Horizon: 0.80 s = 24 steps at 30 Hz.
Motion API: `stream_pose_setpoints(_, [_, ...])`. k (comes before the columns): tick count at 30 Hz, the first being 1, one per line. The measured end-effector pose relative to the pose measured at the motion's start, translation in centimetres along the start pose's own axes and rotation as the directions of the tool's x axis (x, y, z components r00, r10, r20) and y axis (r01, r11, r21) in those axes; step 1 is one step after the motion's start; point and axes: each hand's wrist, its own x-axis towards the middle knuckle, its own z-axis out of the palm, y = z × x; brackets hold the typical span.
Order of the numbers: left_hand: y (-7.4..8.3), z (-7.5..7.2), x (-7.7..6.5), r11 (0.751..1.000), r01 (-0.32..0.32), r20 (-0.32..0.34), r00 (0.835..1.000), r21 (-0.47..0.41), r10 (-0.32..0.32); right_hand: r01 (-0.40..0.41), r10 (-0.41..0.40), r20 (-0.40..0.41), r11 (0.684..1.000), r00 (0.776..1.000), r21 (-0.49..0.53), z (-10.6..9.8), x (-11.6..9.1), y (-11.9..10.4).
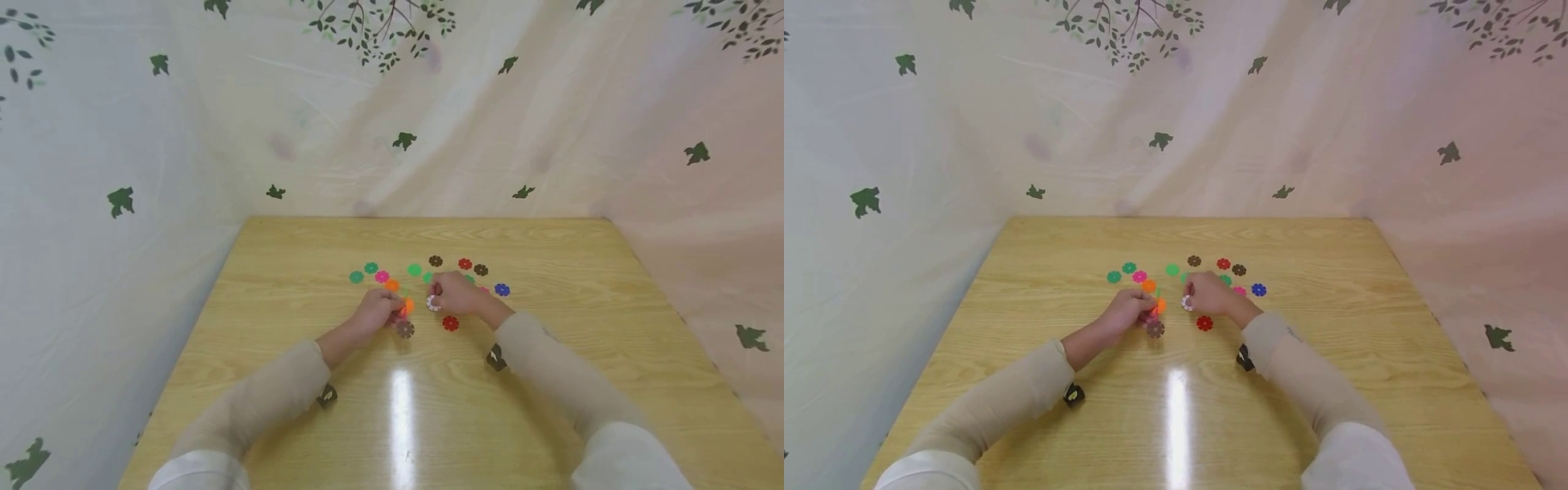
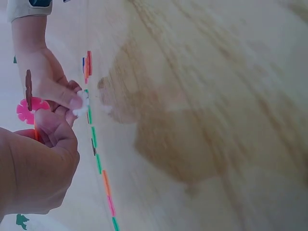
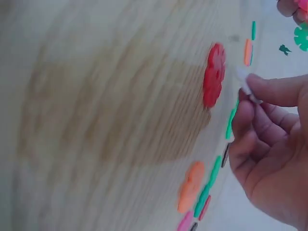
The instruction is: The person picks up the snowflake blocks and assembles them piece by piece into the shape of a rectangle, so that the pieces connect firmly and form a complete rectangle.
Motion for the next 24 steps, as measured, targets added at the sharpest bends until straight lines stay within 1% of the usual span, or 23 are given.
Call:
stream_pose_setpoints(1, [0.0, 0.0, 0.0, 1.000, -0.006, 0.002, 1.000, -0.005, 0.006, -0.003, 0.004, -0.020, 0.998, 1.000, 0.066, 0.1, 0.0, -0.2])
stream_pose_setpoints(3, [-0.1, -0.1, 0.0, 1.000, -0.011, 0.008, 1.000, -0.010, 0.011, -0.016, 0.029, -0.063, 0.980, 0.998, 0.196, 0.3, 0.1, -0.7])
stream_pose_setpoints(6, [-0.2, -0.1, 0.0, 1.000, -0.017, 0.015, 1.000, -0.002, 0.017, -0.022, 0.069, -0.117, 0.929, 0.991, 0.369, 0.3, 0.3, -1.5])
stream_pose_setpoints(9, [-0.2, -0.1, -0.1, 1.000, -0.014, 0.023, 1.000, 0.007, 0.014, -0.019, 0.099, -0.147, 0.884, 0.984, 0.467, 0.3, 0.4, -2.2])
stream_pose_setpoints(12, [-0.2, -0.1, -0.2, 1.000, -0.016, 0.025, 1.000, 0.009, 0.015, -0.028, 0.126, -0.156, 0.856, 0.980, 0.516, 0.2, 0.5, -2.8])
stream_pose_setpoints(15, [-0.2, -0.1, -0.3, 1.000, -0.022, 0.026, 0.999, 0.009, 0.021, -0.033, 0.142, -0.158, 0.836, 0.977, 0.547, 0.2, 0.5, -3.3])
stream_pose_setpoints(20, [-0.4, -0.1, -0.2, 1.000, -0.028, 0.030, 0.999, -0.002, 0.028, -0.035, 0.147, -0.157, 0.829, 0.977, 0.558, 0.3, 0.6, -3.4])
stream_pose_setpoints(24, [-0.5, -0.1, -0.4, 0.999, -0.043, 0.028, 0.999, 0.010, 0.042, -0.035, 0.146, -0.150, 0.820, 0.978, 0.571, 0.3, 0.6, -3.3])
